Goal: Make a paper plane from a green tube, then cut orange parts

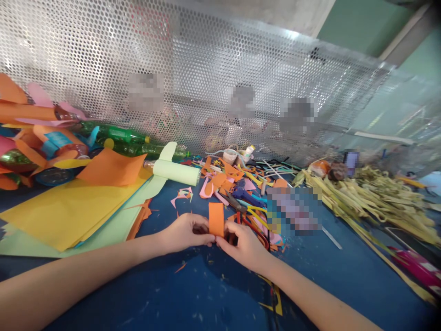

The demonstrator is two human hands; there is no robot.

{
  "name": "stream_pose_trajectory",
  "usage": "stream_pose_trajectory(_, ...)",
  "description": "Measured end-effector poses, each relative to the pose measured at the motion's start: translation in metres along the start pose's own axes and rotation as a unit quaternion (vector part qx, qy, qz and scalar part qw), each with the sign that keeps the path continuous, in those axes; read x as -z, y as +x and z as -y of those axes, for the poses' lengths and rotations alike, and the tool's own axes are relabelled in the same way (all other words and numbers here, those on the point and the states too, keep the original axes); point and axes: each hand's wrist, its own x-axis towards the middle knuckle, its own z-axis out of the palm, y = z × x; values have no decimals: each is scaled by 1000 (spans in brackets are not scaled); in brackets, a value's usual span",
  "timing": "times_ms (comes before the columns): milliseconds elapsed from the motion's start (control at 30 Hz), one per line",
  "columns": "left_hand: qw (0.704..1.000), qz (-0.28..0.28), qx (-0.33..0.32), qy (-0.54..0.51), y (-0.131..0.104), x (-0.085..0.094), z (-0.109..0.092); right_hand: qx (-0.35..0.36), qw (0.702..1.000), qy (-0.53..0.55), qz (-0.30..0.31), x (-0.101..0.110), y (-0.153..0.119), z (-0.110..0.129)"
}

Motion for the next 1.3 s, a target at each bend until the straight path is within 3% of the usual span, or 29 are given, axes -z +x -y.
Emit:
stream_pose_trajectory(433, 998, 18, 12, -67, -1, -2, 8, 26, 999, -20, -5, 0, -1, 0)
stream_pose_trajectory(633, 999, 18, 18, -37, -3, -2, 1, 25, 998, -51, -26, -1, -1, -1)
stream_pose_trajectory(1100, 1000, -3, 3, -14, -2, -1, 5, 14, 997, -53, -50, -2, -1, -7)
stream_pose_trajectory(1200, 1000, -24, 1, -13, 0, 3, -1, 5, 997, -18, -69, 0, 0, -7)
stream_pose_trajectory(1300, 992, -99, 14, 79, 4, 23, -17, -34, 992, -32, -116, 8, 4, -7)
